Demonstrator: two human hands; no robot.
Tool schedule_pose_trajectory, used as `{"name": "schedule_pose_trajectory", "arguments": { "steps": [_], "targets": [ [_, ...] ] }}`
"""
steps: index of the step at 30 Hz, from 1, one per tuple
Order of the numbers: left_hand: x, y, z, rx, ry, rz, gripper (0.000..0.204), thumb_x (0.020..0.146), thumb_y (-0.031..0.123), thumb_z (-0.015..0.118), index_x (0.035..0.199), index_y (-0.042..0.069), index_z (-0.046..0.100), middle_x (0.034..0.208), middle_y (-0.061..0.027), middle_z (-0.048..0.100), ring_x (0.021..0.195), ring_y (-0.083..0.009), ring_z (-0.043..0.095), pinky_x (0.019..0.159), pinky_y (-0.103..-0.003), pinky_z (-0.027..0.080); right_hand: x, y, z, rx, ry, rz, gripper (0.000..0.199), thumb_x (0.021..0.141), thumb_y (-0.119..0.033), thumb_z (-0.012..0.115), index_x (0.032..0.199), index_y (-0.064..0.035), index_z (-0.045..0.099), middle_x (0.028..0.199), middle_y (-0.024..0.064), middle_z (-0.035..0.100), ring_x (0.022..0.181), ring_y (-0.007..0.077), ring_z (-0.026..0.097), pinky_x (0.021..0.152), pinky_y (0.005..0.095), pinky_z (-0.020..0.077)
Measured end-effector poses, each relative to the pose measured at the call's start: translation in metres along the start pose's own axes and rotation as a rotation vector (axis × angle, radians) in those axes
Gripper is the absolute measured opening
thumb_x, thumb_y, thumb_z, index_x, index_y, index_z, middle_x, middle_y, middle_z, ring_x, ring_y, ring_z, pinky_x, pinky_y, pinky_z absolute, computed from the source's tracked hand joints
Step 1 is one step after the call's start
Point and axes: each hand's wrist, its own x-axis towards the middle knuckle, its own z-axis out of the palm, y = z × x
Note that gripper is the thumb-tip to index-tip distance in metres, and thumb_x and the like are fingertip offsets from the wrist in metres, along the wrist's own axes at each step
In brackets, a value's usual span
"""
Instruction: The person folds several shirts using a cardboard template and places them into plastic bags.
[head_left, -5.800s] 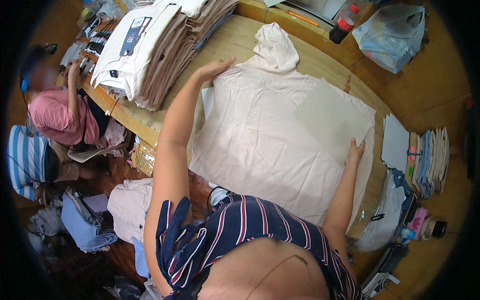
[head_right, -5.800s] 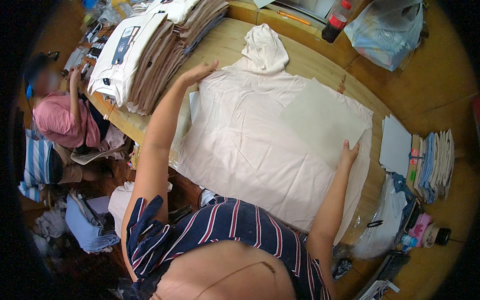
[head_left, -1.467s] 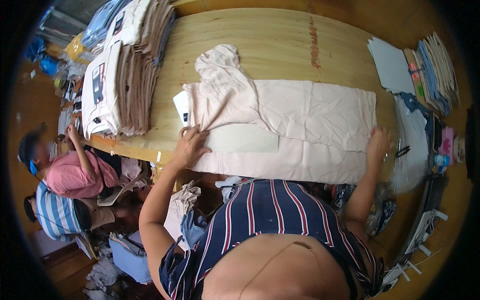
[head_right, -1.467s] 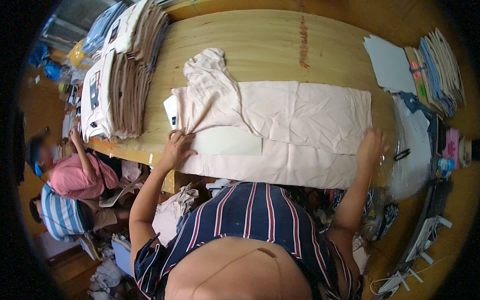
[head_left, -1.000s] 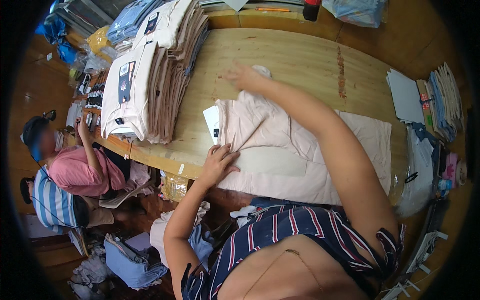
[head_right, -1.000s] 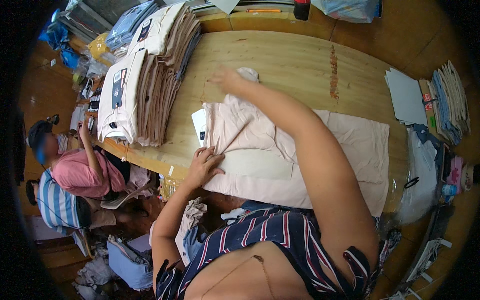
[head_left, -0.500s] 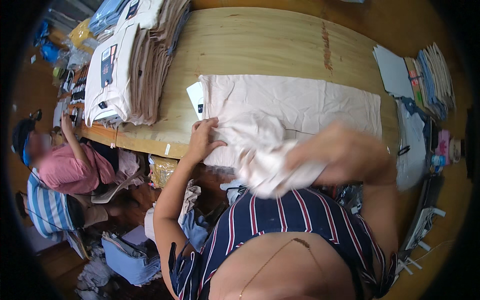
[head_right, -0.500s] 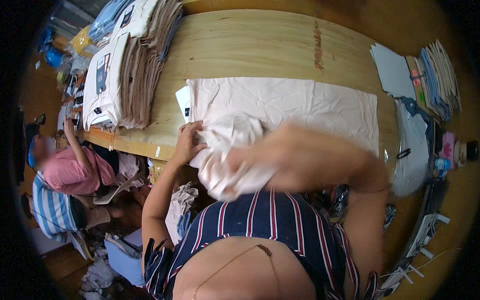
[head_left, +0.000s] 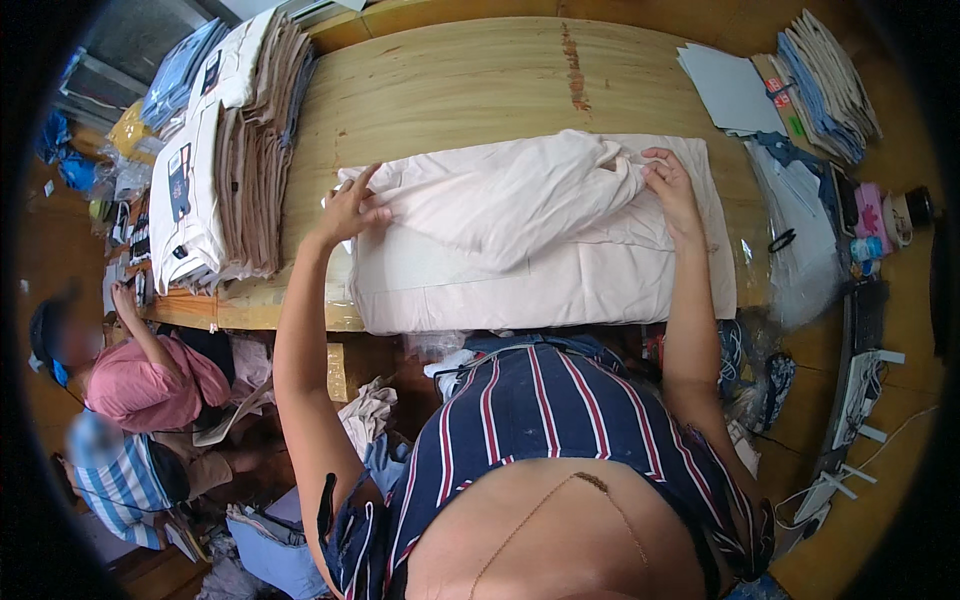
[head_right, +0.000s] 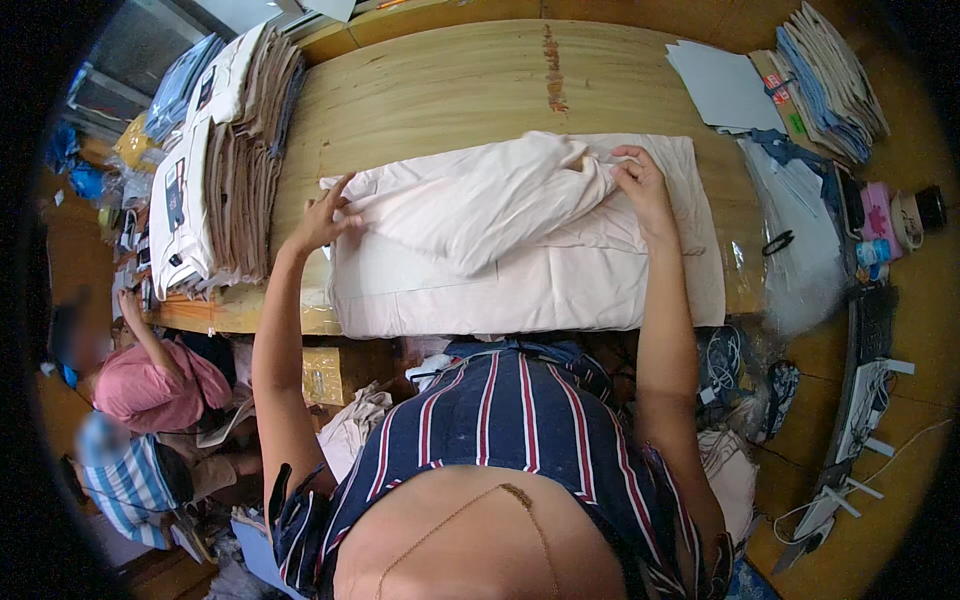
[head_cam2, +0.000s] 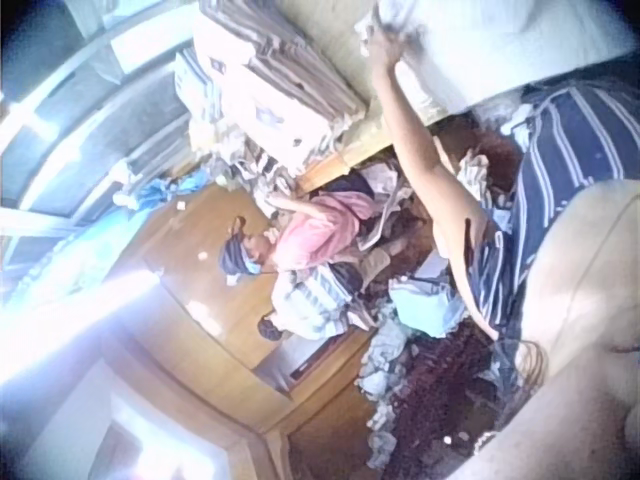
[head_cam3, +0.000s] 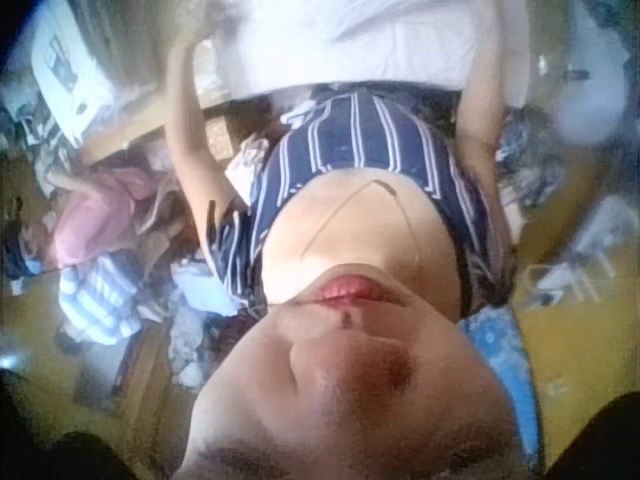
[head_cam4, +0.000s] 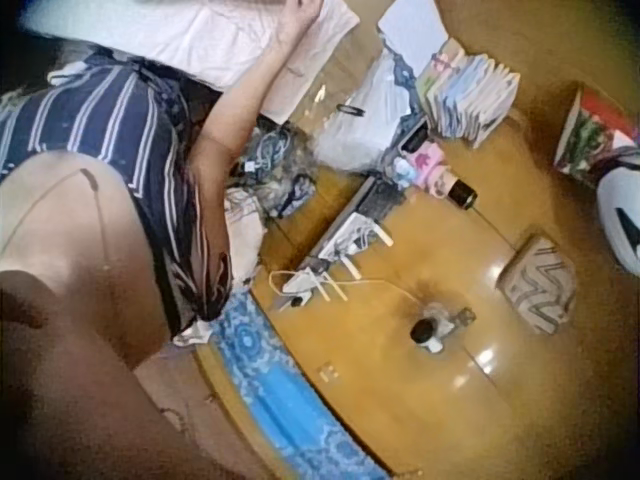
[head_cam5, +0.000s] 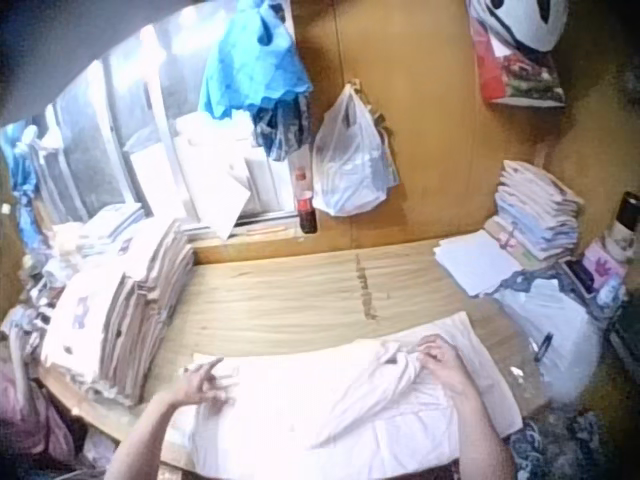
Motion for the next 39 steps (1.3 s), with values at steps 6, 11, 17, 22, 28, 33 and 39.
{"name": "schedule_pose_trajectory", "arguments": {
  "steps": [6,11,17,22,28,33,39],
  "targets": [
    [0.024,0.01,0.014,0.051,-0.012,-0.111,0.057,0.074,0.041,0.057,0.123,0.018,0.037,0.101,-0.0103,0.053,0.092,-0.0269,0.052,0.087,-0.043,0.025,0.01,0.048,-0.032,-0.28,0.1,0.069,0.021,0.076,0.001,0.051,0.096,-0.0067,0.052,0.076,0.0039,0.057,0.069,0.0092,0.05,0.064,0.0204,0.0381],
    [0.012,0.054,0.041,0.172,0.491,-0.013,0.048,0.08,0.036,0.05,0.124,0.02,0.037,0.125,-0.0072,0.037,0.117,-0.0238,0.032,0.092,-0.051,0.018,-0.004,0.009,0.022,-1.214,0.288,-0.318,0.036,0.077,-0.02,0.056,0.113,-0.0148,0.048,0.113,0.0086,0.047,0.105,0.0232,0.044,0.083,0.0398,0.0344],
    [0.009,0.076,0.076,0.346,0.174,0.0,0.053,0.084,0.047,0.034,0.131,0.025,0.025,0.139,0.0003,0.017,0.128,-0.0219,0.013,0.099,-0.054,0.002,0.001,0.052,0.054,-1.313,-0.055,-0.317,0.052,0.081,-0.045,0.043,0.127,-0.0213,0.034,0.135,0.0044,0.025,0.126,0.0219,0.02,0.097,0.0527,0.0145],
    [-0.056,0.066,0.053,0.118,0.78,-0.124,0.038,0.081,0.019,0.046,0.114,0.0,0.044,0.124,-0.0213,0.036,0.113,-0.0315,0.037,0.09,-0.038,0.033,-0.051,0.014,0.005,-1.275,0.098,-0.408,0.043,0.075,-0.016,0.051,0.117,-0.0155,0.045,0.126,0.0086,0.036,0.117,0.0243,0.033,0.094,0.0492,0.0224],
    [-0.21,-0.035,0.202,-0.541,0.867,-0.883,0.026,0.075,0.0,0.049,0.1,-0.005,0.043,0.097,-0.013,0.049,0.083,-0.0227,0.046,0.078,-0.031,0.038,-0.187,0.027,-0.105,-1.511,0.183,-0.347,0.06,0.059,-0.003,0.056,0.115,-0.0219,0.045,0.12,0.0081,0.039,0.111,0.029,0.036,0.09,0.0476,0.0257],
    [-0.159,0.047,0.252,-0.964,-0.18,-0.655,0.039,0.07,0.003,0.06,0.107,-0.002,0.048,0.098,-0.0082,0.054,0.084,-0.0146,0.049,0.071,-0.025,0.041,-0.199,0.059,-0.124,-1.732,0.096,-0.215,0.055,0.071,-0.012,0.052,0.12,-0.032,0.04,0.125,0.0032,0.035,0.116,0.0243,0.031,0.092,0.0481,0.0246],
    [-0.164,0.075,0.067,-0.655,-0.806,-0.309,0.048,0.065,0.008,0.069,0.109,0.001,0.049,0.093,-0.004,0.058,0.082,-0.0147,0.053,0.074,-0.026,0.043,-0.188,0.015,-0.146,-1.52,-0.026,-0.134,0.032,0.07,-0.002,0.05,0.1,-0.0105,0.058,0.105,0.0024,0.056,0.104,0.021,0.048,0.092,0.0349,0.031]
  ]
}}
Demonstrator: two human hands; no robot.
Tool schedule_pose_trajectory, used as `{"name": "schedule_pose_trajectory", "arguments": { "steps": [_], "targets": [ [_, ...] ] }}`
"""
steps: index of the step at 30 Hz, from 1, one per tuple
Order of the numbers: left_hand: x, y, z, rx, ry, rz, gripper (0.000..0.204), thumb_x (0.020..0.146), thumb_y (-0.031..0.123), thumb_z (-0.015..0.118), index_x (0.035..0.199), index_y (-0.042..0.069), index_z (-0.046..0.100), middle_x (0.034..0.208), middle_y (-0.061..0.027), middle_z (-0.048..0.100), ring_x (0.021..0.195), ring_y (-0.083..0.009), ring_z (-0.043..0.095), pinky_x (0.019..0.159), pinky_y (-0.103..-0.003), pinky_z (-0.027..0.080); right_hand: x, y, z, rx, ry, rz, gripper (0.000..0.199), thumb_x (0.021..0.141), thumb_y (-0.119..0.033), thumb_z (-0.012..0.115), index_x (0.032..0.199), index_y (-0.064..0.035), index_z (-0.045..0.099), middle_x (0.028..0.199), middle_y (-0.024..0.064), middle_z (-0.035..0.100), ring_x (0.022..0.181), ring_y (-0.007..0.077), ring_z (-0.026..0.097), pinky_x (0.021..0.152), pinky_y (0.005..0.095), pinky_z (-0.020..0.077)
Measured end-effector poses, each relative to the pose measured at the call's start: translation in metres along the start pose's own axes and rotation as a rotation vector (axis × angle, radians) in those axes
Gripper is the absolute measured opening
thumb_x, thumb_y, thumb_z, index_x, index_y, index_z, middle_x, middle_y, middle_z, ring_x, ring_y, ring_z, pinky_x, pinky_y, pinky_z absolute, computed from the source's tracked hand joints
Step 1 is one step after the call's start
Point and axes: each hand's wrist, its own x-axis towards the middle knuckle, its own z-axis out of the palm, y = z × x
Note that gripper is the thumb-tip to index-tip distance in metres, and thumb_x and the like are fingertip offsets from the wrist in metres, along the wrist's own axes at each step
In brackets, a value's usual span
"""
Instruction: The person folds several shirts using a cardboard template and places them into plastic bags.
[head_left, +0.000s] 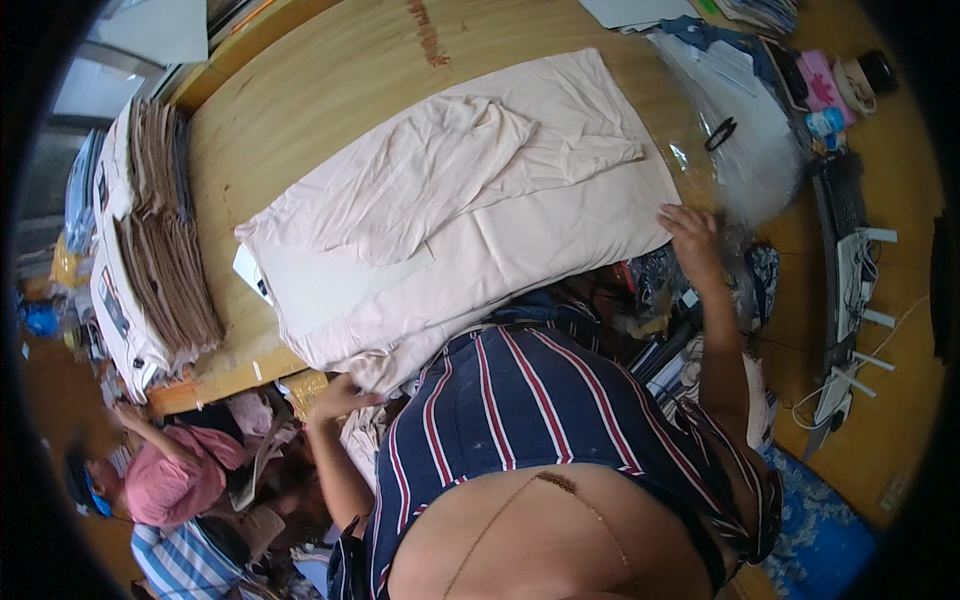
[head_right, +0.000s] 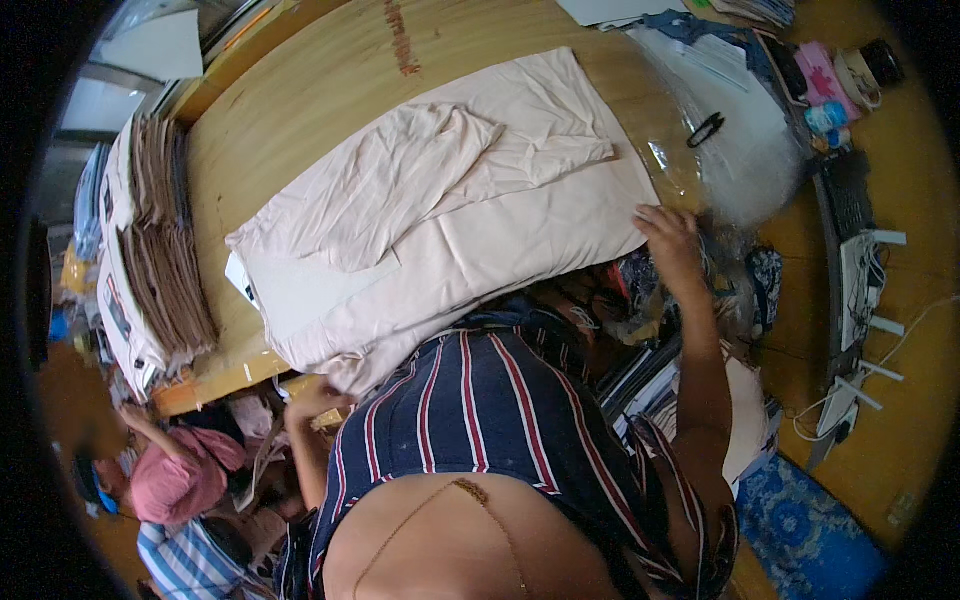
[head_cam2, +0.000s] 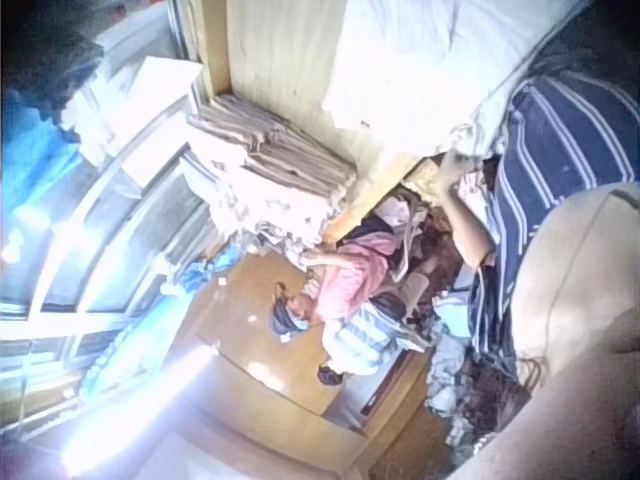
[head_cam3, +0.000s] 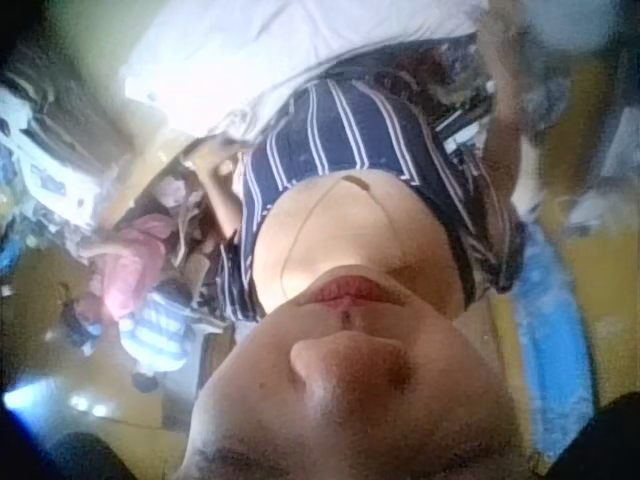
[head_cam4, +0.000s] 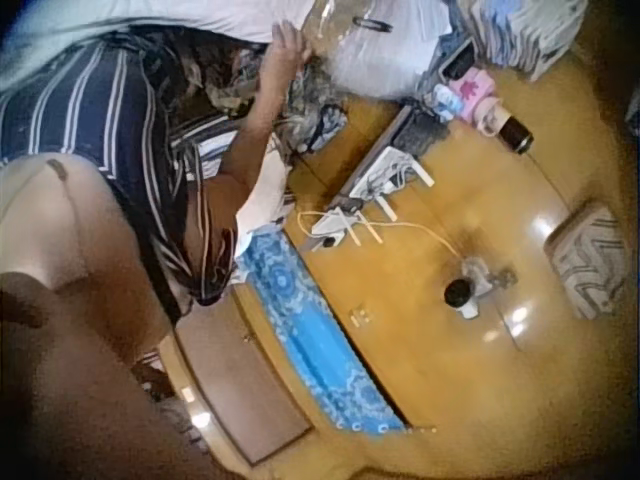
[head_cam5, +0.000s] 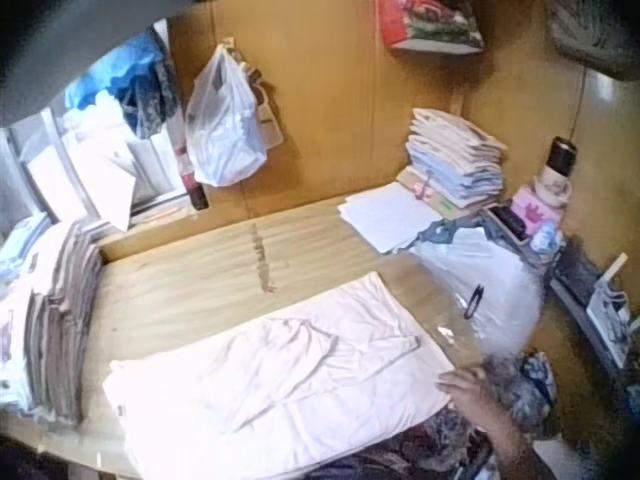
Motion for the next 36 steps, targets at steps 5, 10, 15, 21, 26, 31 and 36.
{"name": "schedule_pose_trajectory", "arguments": {
  "steps": [5,10,15,21,26,31,36],
  "targets": [
    [-0.061,-0.023,-0.082,-0.555,0.209,0.629,0.046,0.064,0.007,0.067,0.106,0.001,0.048,0.108,-0.0128,0.052,0.095,-0.0208,0.052,0.082,-0.033,0.042,0.056,0.04,-0.045,0.955,-0.016,0.075,0.028,0.065,0.007,0.049,0.089,-0.0022,0.059,0.094,0.0088,0.062,0.101,0.0199,0.052,0.092,0.031,0.036],
    [-0.016,0.066,-0.131,-0.698,0.463,0.651,0.052,0.072,0.018,0.062,0.114,-0.004,0.039,0.111,-0.0148,0.049,0.095,-0.0202,0.052,0.079,-0.031,0.043,0.165,0.044,-0.003,1.395,0.328,0.39,0.024,0.078,-0.013,0.057,0.092,0.0059,0.057,0.087,0.0119,0.06,0.082,0.017,0.055,0.075,0.0268,0.0426],
    [0.057,0.03,-0.217,-0.659,0.502,0.332,0.039,0.078,0.008,0.058,0.112,-0.001,0.042,0.1,-0.0109,0.055,0.083,-0.0147,0.056,0.069,-0.023,0.046,0.228,0.041,0.048,0.702,0.176,0.533,0.042,0.073,-0.032,0.063,0.098,0.0016,0.056,0.09,0.0165,0.06,0.082,0.0239,0.057,0.075,0.0315,0.0421],
    [0.107,0.051,-0.197,0.244,1.424,0.304,0.048,0.07,0.012,0.067,0.11,-0.001,0.044,0.101,-0.0167,0.053,0.092,-0.0259,0.053,0.079,-0.034,0.042,0.23,0.056,0.055,0.647,0.044,0.457,0.048,0.072,-0.03,0.063,0.111,-0.0042,0.05,0.102,0.0173,0.056,0.093,0.027,0.055,0.08,0.0337,0.0416],
    [0.117,0.156,-0.056,0.825,0.96,0.757,0.055,0.073,0.031,0.059,0.122,0.015,0.04,0.127,-0.0088,0.037,0.12,-0.0286,0.03,0.097,-0.047,0.017,0.188,0.041,0.005,1.08,-0.302,0.388,0.057,0.072,-0.011,0.062,0.123,-0.0112,0.037,0.107,0.0055,0.054,0.091,0.0193,0.053,0.08,0.0316,0.0418],
    [0.149,0.174,-0.013,1.163,0.593,0.739,0.054,0.078,0.054,0.041,0.127,0.034,0.032,0.139,-0.0007,0.018,0.128,-0.0267,0.012,0.1,-0.053,0.006,0.185,0.039,0.007,0.148,-0.35,0.494,0.054,0.075,-0.02,0.059,0.124,-0.0135,0.037,0.116,0.0103,0.048,0.104,0.0284,0.048,0.089,0.0444,0.0327],
    [0.152,0.168,-0.016,1.166,0.583,0.739,0.053,0.079,0.055,0.035,0.128,0.033,0.031,0.139,-0.0014,0.018,0.128,-0.0286,0.011,0.1,-0.054,0.007,0.182,-0.063,0.007,0.048,0.326,0.04,0.055,0.078,-0.039,0.051,0.127,-0.0191,0.034,0.135,0.0079,0.025,0.123,0.0253,0.024,0.095,0.051,0.0216]
  ]
}}
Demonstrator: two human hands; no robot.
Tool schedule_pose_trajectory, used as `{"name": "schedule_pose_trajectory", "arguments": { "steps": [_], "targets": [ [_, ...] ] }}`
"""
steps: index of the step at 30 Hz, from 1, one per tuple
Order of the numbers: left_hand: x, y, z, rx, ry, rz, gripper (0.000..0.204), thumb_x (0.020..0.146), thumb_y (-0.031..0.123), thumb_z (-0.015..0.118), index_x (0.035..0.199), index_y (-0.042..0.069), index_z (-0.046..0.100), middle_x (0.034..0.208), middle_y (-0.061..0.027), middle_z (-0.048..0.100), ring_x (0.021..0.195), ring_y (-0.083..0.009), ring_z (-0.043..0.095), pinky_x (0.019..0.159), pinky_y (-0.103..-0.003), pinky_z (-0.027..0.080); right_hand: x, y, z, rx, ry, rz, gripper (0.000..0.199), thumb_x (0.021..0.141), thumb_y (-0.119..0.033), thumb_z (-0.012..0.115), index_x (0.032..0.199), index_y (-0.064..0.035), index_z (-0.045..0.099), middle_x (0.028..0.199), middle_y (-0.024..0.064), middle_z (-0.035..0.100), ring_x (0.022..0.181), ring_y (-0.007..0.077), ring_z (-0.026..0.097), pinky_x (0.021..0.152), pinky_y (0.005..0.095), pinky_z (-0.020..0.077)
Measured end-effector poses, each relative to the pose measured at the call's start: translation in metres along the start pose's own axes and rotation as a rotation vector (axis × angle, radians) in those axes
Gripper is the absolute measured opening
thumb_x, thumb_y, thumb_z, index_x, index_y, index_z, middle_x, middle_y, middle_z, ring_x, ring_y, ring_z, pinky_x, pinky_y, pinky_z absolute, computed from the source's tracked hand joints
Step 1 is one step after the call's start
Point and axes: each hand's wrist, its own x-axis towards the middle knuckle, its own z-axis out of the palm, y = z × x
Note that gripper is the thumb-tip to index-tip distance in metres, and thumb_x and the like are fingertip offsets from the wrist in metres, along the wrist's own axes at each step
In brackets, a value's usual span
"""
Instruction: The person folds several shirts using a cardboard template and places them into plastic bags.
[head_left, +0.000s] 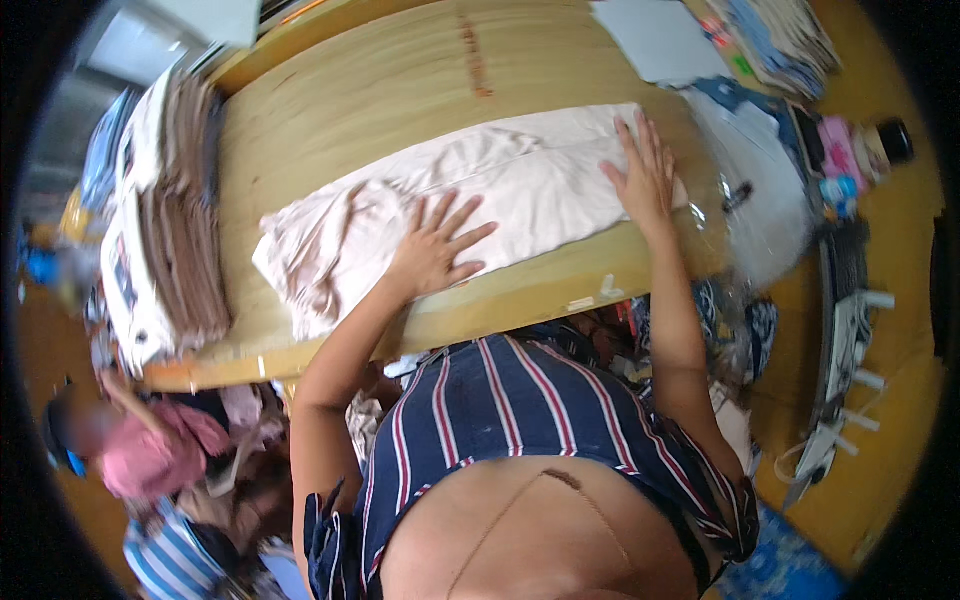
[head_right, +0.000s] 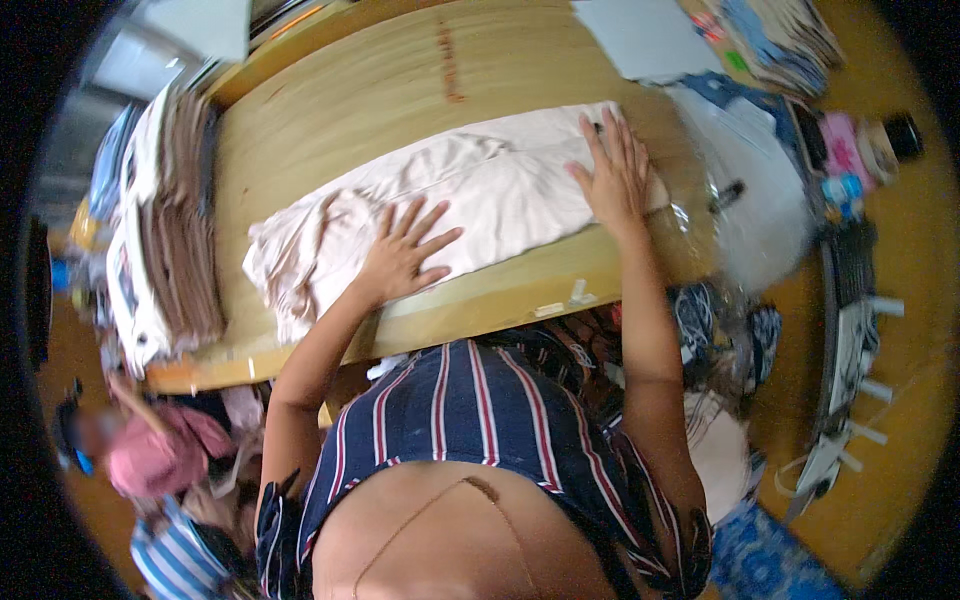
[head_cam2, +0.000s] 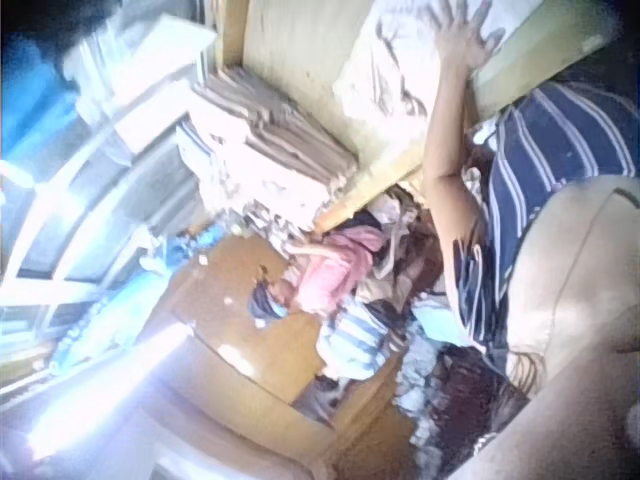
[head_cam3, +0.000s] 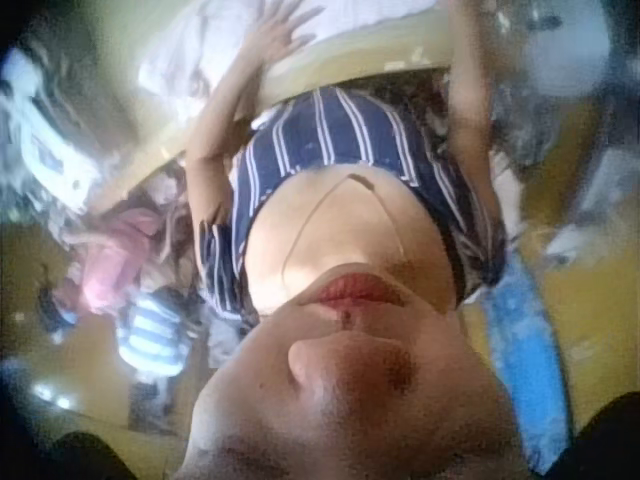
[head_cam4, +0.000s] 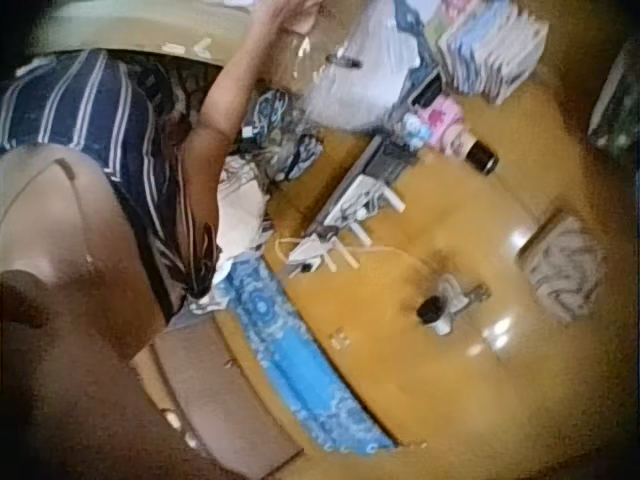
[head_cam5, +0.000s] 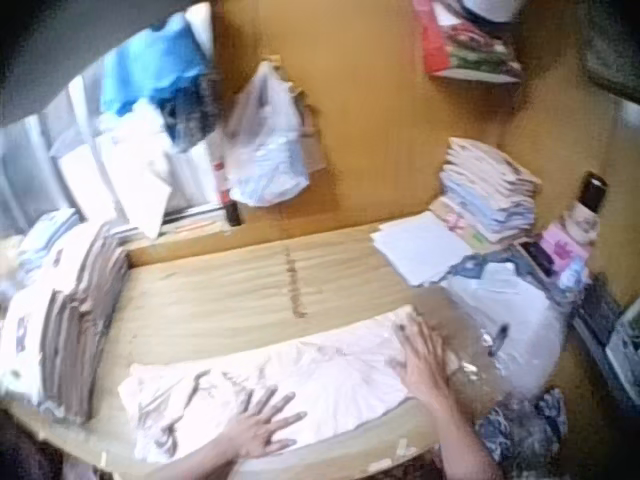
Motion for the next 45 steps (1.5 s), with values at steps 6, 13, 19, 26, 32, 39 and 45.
{"name": "schedule_pose_trajectory", "arguments": {
  "steps": [6,13,19,26,32,39,45],
  "targets": [
    [-0.028,0.015,-0.009,-0.036,0.223,-0.063,0.051,0.081,0.045,0.04,0.126,0.021,0.035,0.132,-0.0041,0.031,0.124,-0.0236,0.025,0.1,-0.051,0.011,0.013,-0.02,0.023,-0.166,-0.287,0.167,0.048,0.078,-0.028,0.052,0.123,-0.0161,0.039,0.131,0.0072,0.032,0.12,0.0234,0.03,0.092,0.0556,0.0214],
    [-0.17,0.01,-0.014,-0.221,0.907,-0.982,0.029,0.074,-0.003,0.052,0.103,0.0,0.048,0.089,-0.0121,0.053,0.086,-0.026,0.051,0.08,-0.034,0.037,0.023,-0.27,0.039,0.56,-0.136,-0.898,0.031,0.071,-0.009,0.055,0.102,-0.0114,0.057,0.115,0.0051,0.05,0.112,0.0234,0.042,0.09,0.0477,0.028],
    [-0.217,-0.022,-0.013,-0.131,0.64,-1.005,0.047,0.071,0.006,0.058,0.115,0.002,0.04,0.113,-0.0134,0.046,0.109,-0.0297,0.039,0.091,-0.04,0.03,0.063,-0.347,0.097,1.265,-0.666,-0.458,0.038,0.063,-0.006,0.061,0.101,-0.0075,0.056,0.093,0.0056,0.06,0.09,0.0164,0.054,0.08,0.0333,0.0418],
    [-0.198,-0.055,-0.01,-0.301,0.342,-0.92,0.063,0.069,0.017,0.062,0.123,0.007,0.032,0.124,-0.0128,0.039,0.12,-0.0261,0.03,0.099,-0.045,0.021,0.244,-0.237,0.158,1.138,-0.453,0.309,0.03,0.077,-0.026,0.061,0.094,-0.0023,0.055,0.08,0.004,0.059,0.065,0.0107,0.054,0.057,0.0258,0.0434],
    [-0.194,-0.067,-0.011,-0.284,0.402,-0.88,0.062,0.067,0.011,0.063,0.122,0.009,0.035,0.119,-0.008,0.045,0.115,-0.0239,0.037,0.098,-0.045,0.023,0.27,-0.211,0.228,0.502,-0.527,0.283,0.049,0.068,-0.031,0.069,0.102,0.0006,0.054,0.088,0.0109,0.06,0.073,0.0168,0.056,0.062,0.0285,0.045],
    [-0.189,-0.068,-0.015,-0.256,0.418,-0.934,0.069,0.064,0.009,0.065,0.124,0.011,0.032,0.113,-0.0032,0.051,0.112,-0.021,0.04,0.097,-0.045,0.024,0.279,-0.262,0.117,1.193,-0.63,-0.143,0.031,0.074,-0.016,0.064,0.098,0.0025,0.056,0.086,0.0068,0.059,0.075,0.012,0.054,0.07,0.0249,0.0429],
    [-0.19,-0.069,-0.014,-0.259,0.421,-0.913,0.076,0.063,0.008,0.065,0.128,0.012,0.024,0.11,-0.0004,0.053,0.111,-0.0203,0.041,0.096,-0.047,0.023,0.182,-0.124,-0.053,1.533,-0.566,-0.222,0.017,0.073,-0.005,0.058,0.089,-0.0019,0.056,0.106,0.0084,0.05,0.095,0.0183,0.048,0.083,0.0288,0.0387]
  ]
}}
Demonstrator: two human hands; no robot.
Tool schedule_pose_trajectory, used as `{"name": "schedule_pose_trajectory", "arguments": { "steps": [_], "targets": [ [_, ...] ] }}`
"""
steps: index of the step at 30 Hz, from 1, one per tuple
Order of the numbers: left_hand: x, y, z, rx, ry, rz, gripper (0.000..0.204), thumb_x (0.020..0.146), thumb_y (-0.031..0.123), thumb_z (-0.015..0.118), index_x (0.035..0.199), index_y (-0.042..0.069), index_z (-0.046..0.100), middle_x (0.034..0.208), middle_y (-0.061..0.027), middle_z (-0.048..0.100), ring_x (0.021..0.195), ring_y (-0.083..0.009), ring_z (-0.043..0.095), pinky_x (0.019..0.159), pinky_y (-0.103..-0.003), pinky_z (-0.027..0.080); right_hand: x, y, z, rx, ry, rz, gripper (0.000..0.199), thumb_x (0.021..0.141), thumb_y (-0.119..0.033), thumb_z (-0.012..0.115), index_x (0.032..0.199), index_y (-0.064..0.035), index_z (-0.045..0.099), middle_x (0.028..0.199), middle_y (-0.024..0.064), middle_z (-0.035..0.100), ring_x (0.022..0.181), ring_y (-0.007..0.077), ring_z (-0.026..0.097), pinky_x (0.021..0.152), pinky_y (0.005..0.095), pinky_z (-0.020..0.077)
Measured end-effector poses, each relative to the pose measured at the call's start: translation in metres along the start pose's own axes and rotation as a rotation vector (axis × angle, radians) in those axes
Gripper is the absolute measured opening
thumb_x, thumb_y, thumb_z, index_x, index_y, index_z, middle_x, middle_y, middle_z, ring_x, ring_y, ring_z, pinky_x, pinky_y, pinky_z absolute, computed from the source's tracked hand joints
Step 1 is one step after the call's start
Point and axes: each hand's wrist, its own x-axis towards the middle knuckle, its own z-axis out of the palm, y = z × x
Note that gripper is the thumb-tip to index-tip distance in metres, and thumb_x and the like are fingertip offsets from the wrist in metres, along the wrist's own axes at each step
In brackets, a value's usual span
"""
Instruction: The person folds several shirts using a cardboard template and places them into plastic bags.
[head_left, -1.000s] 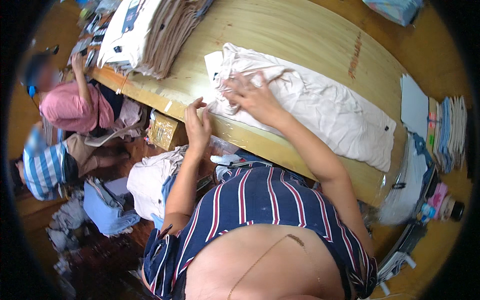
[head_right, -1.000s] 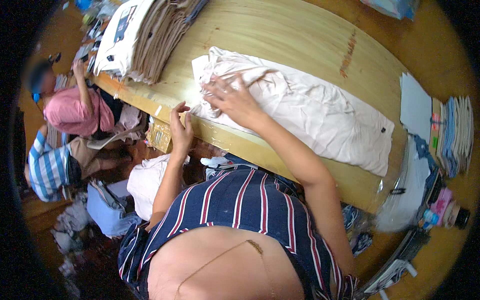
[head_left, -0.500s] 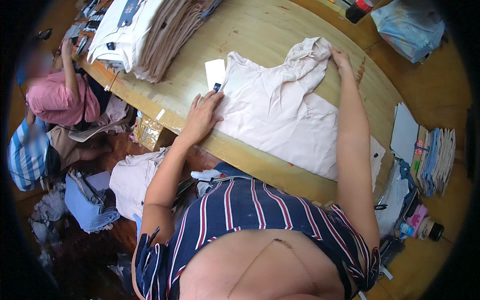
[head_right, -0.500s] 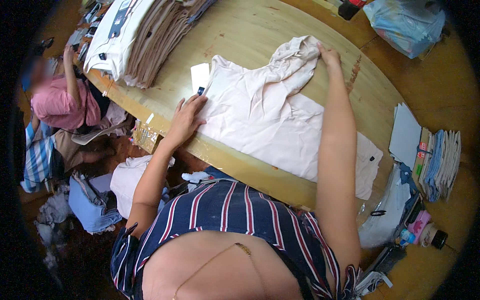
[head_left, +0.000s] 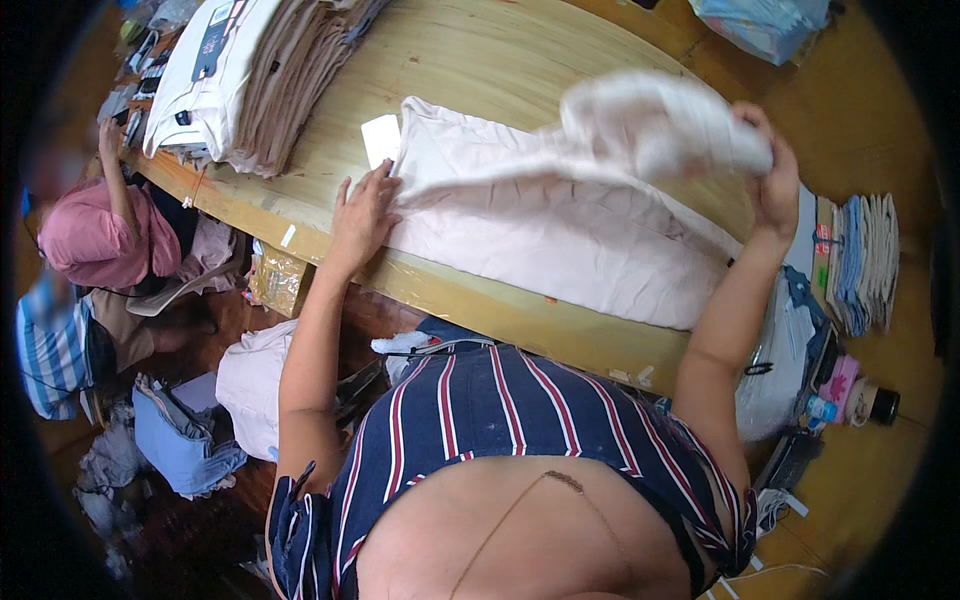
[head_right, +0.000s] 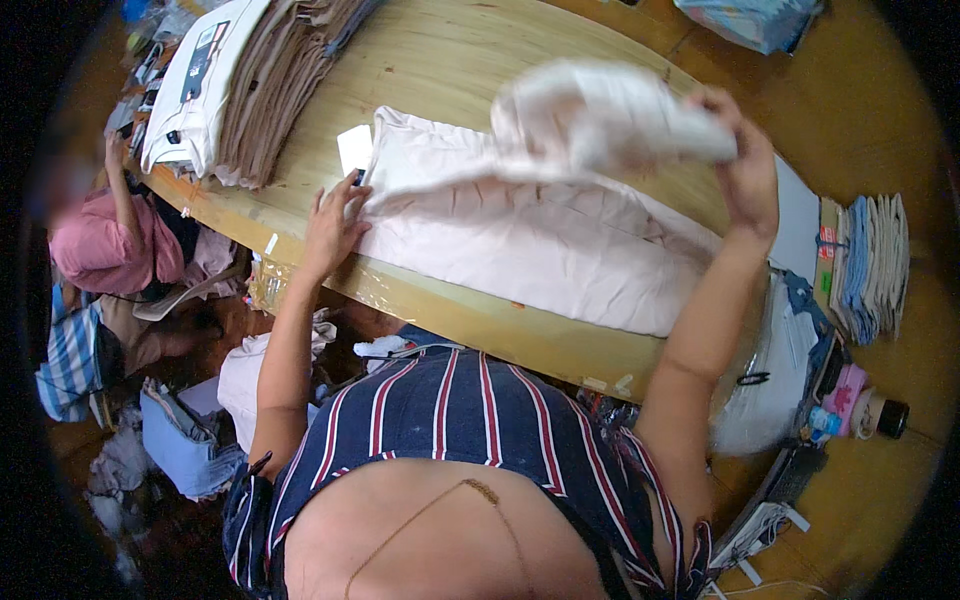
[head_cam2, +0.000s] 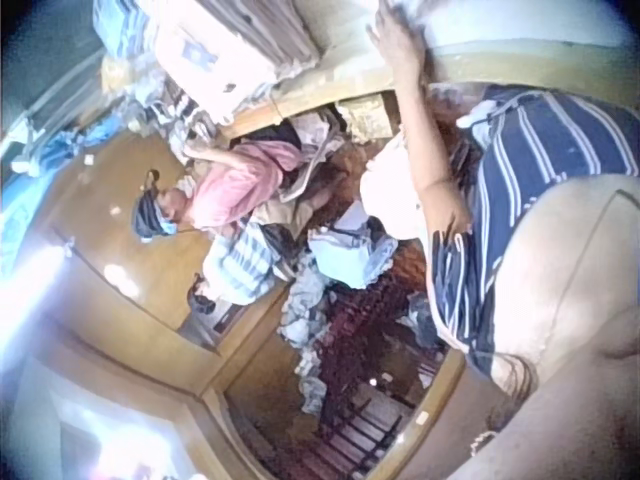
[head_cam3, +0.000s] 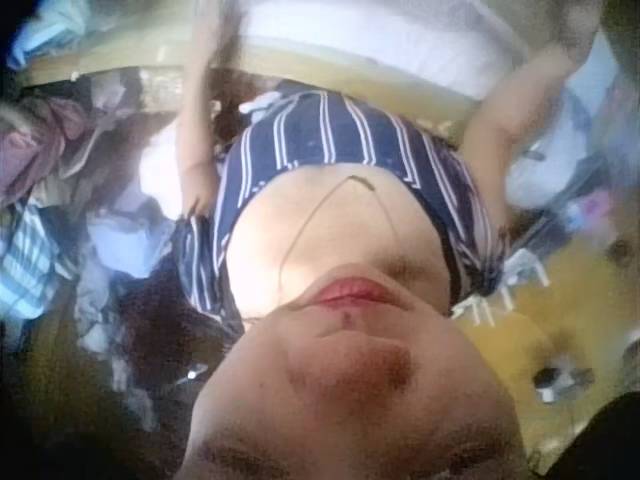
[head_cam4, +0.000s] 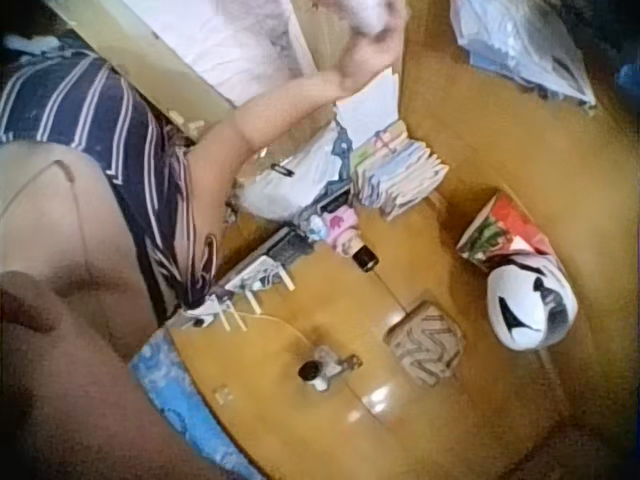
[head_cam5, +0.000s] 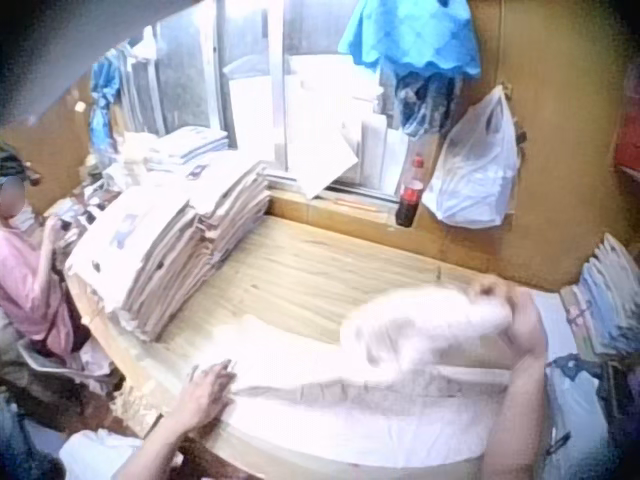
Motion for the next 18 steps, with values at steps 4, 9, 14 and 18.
{"name": "schedule_pose_trajectory", "arguments": {
  "steps": [4,9,14,18],
  "targets": [
    [-0.001,0.006,-0.002,0.06,-0.005,0.012,0.077,0.064,0.005,0.064,0.129,0.013,0.023,0.111,0.0008,0.053,0.113,-0.0198,0.04,0.098,-0.047,0.021,-0.114,0.078,-0.048,-0.283,-0.058,0.192,0.019,0.064,0.009,0.055,0.074,-0.0071,0.057,0.101,0.0043,0.046,0.095,0.0161,0.046,0.084,0.0263,0.0353],
    [-0.002,0.003,-0.002,0.072,-0.071,-0.013,0.074,0.066,0.003,0.061,0.129,0.014,0.024,0.118,-0.0006,0.048,0.118,-0.0215,0.035,0.099,-0.049,0.017,-0.174,0.122,-0.055,-0.429,0.23,0.155,0.029,0.061,0.015,0.048,0.079,-0.0037,0.061,0.095,0.0022,0.046,0.092,0.0139,0.047,0.08,0.0211,0.0361],
    [0.005,0.045,-0.003,0.437,-0.207,0.013,0.058,0.071,0.003,0.056,0.124,0.017,0.036,0.13,-0.0042,0.034,0.125,-0.0251,0.024,0.097,-0.056,0.016,-0.205,0.14,-0.066,-1.005,0.385,0.038,0.032,0.068,0.005,0.051,0.093,-0.0118,0.062,0.107,0.0079,0.048,0.1,0.0238,0.045,0.085,0.0313,0.0366],
    [0.018,0.128,0.051,0.154,0.095,0.239,0.05,0.08,0.029,0.051,0.127,0.025,0.034,0.136,-0.0007,0.025,0.127,-0.0268,0.017,0.098,-0.056,0.011,-0.223,0.122,-0.058,-1.532,0.63,0.3,0.037,0.079,-0.027,0.051,0.116,-0.0202,0.048,0.126,0.0092,0.038,0.115,0.0285,0.035,0.091,0.0492,0.0273]
  ]
}}
